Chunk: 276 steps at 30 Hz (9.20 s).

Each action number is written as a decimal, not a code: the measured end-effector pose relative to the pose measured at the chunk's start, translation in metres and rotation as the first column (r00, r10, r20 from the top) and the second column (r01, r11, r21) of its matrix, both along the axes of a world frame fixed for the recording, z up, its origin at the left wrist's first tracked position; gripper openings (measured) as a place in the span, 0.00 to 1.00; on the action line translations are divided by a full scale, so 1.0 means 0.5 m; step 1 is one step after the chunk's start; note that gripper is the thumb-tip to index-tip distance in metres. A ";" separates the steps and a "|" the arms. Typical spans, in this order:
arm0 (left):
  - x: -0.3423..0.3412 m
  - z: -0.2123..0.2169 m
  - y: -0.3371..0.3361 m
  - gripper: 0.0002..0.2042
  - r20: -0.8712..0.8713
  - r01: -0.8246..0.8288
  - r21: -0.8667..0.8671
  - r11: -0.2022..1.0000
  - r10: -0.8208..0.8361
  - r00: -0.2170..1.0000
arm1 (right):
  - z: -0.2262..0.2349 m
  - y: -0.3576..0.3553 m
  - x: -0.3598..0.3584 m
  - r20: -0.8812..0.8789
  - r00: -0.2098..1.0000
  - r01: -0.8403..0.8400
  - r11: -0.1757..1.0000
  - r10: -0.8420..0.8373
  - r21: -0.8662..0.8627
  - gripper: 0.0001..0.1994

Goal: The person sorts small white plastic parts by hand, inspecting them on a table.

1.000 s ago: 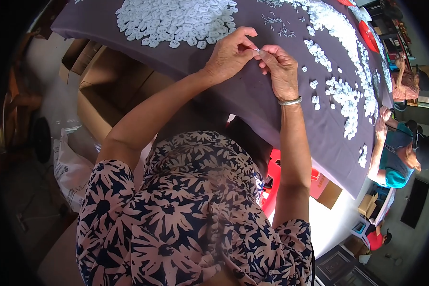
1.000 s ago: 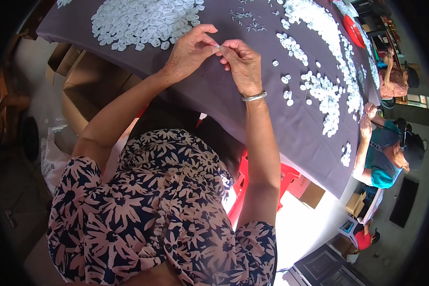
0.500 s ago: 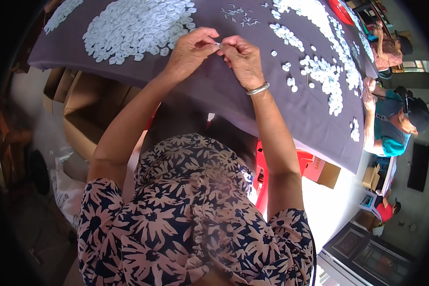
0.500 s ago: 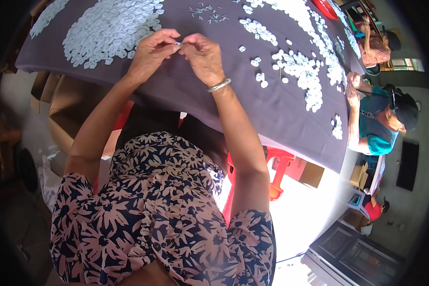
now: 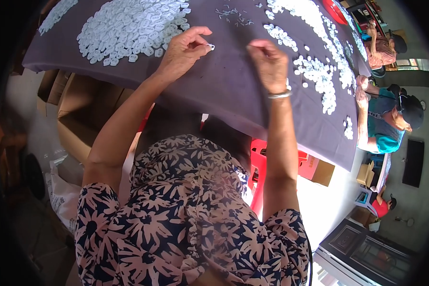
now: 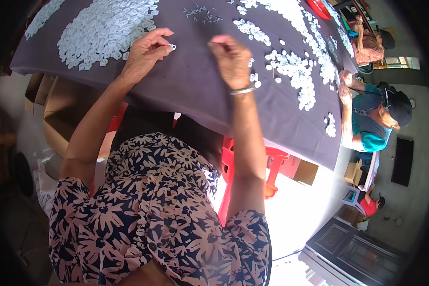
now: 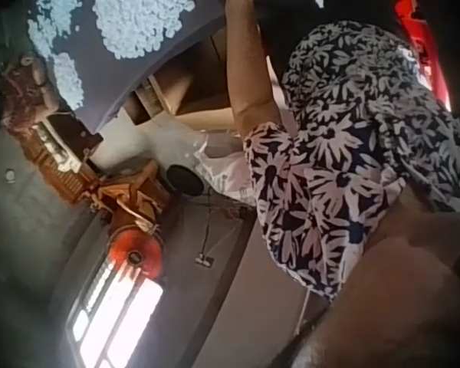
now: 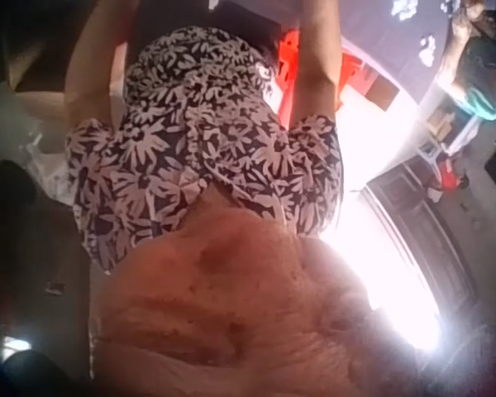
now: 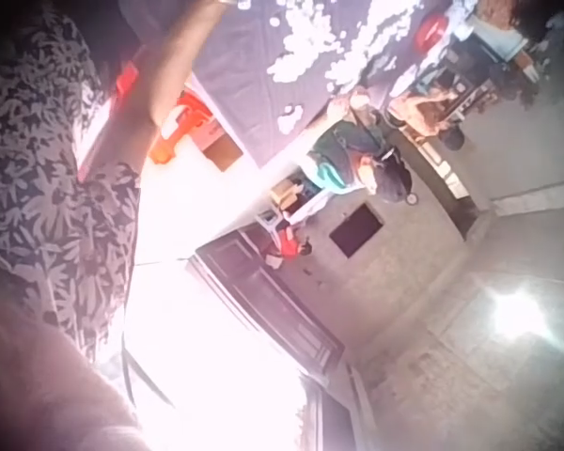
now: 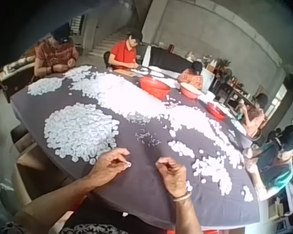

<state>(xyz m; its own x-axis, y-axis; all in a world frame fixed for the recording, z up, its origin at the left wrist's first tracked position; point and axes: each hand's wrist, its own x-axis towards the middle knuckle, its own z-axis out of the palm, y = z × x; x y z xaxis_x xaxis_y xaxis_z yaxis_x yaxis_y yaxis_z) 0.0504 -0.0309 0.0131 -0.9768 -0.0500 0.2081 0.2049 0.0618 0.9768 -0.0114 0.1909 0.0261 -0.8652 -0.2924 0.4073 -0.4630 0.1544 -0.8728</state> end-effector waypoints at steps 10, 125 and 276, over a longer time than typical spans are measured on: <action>-0.004 -0.012 -0.001 0.14 0.003 -0.008 0.004 1.000 0.008 1.000 | 0.034 0.189 -0.025 -0.052 0.991 0.136 0.875 -0.127 0.465 0.05; -0.004 -0.015 0.020 0.21 -0.054 -0.233 -0.101 0.967 0.228 0.972 | -0.037 -0.155 0.011 0.028 0.993 -0.109 0.990 0.112 -0.091 0.03; -0.004 -0.011 0.007 0.17 -0.042 -0.038 -0.086 0.996 0.034 0.999 | -0.014 -0.106 0.001 0.189 0.886 -0.417 0.906 0.423 -0.071 0.13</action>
<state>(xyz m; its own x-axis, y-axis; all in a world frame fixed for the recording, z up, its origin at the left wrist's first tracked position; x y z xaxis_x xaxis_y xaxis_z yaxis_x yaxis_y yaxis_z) 0.0484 -0.0271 0.0077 -0.9654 -0.0648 0.2527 0.2405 0.1541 0.9583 -0.0111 0.1378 0.0193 -0.7268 -0.6374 0.2559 -0.2991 -0.0417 -0.9533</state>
